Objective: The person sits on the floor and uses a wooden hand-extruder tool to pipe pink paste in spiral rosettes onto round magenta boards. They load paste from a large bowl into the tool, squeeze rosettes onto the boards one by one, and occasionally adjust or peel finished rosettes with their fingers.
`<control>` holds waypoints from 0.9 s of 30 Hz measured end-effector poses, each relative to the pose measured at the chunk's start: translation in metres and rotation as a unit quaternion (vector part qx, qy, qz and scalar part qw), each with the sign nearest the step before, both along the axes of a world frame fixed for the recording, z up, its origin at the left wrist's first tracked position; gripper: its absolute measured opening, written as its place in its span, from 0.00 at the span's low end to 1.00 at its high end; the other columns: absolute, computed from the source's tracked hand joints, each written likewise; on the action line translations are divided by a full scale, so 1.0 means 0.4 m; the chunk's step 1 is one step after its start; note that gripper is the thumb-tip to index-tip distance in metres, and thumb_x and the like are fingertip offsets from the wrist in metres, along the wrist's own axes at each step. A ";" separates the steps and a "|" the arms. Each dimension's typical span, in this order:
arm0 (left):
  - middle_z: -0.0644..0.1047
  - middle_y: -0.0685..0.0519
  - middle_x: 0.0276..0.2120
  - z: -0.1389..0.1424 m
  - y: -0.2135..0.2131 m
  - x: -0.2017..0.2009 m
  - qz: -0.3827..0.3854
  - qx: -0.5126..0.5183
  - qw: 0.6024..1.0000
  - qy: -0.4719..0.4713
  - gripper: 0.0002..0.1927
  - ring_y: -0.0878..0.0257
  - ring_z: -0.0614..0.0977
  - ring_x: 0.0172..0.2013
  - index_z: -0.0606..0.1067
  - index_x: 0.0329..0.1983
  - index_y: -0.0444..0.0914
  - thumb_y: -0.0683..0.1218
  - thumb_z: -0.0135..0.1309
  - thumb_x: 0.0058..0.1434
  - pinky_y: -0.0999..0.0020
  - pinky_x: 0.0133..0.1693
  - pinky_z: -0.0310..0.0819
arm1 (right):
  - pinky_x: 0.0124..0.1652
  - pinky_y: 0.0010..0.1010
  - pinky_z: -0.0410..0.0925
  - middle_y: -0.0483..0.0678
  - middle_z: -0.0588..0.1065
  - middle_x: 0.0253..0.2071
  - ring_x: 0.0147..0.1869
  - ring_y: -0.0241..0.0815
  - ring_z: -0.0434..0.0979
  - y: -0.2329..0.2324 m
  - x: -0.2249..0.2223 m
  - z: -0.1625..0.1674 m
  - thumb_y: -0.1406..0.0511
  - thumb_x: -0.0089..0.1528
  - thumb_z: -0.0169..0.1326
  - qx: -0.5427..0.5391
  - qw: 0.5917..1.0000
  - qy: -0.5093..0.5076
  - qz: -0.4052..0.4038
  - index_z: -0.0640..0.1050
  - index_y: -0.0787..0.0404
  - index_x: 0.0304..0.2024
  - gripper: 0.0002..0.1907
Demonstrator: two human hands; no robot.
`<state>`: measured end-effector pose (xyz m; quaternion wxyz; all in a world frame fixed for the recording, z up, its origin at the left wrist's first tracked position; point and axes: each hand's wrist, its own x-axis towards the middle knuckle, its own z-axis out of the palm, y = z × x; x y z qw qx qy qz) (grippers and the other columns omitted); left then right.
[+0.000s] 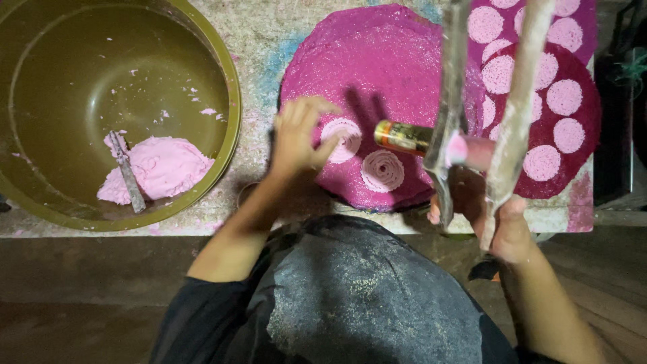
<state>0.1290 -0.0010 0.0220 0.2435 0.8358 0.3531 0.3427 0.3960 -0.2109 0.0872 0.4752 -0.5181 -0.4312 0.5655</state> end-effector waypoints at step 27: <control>0.74 0.45 0.50 0.077 -0.065 -0.628 0.310 0.034 0.910 -0.273 0.11 0.56 0.76 0.50 0.73 0.51 0.32 0.45 0.50 0.74 0.65 0.56 0.70 | 0.43 0.40 0.72 0.57 0.82 0.31 0.38 0.48 0.84 0.760 -0.822 -0.082 0.31 0.60 0.39 -0.016 0.854 -0.378 0.357 0.85 0.63 0.38 0.46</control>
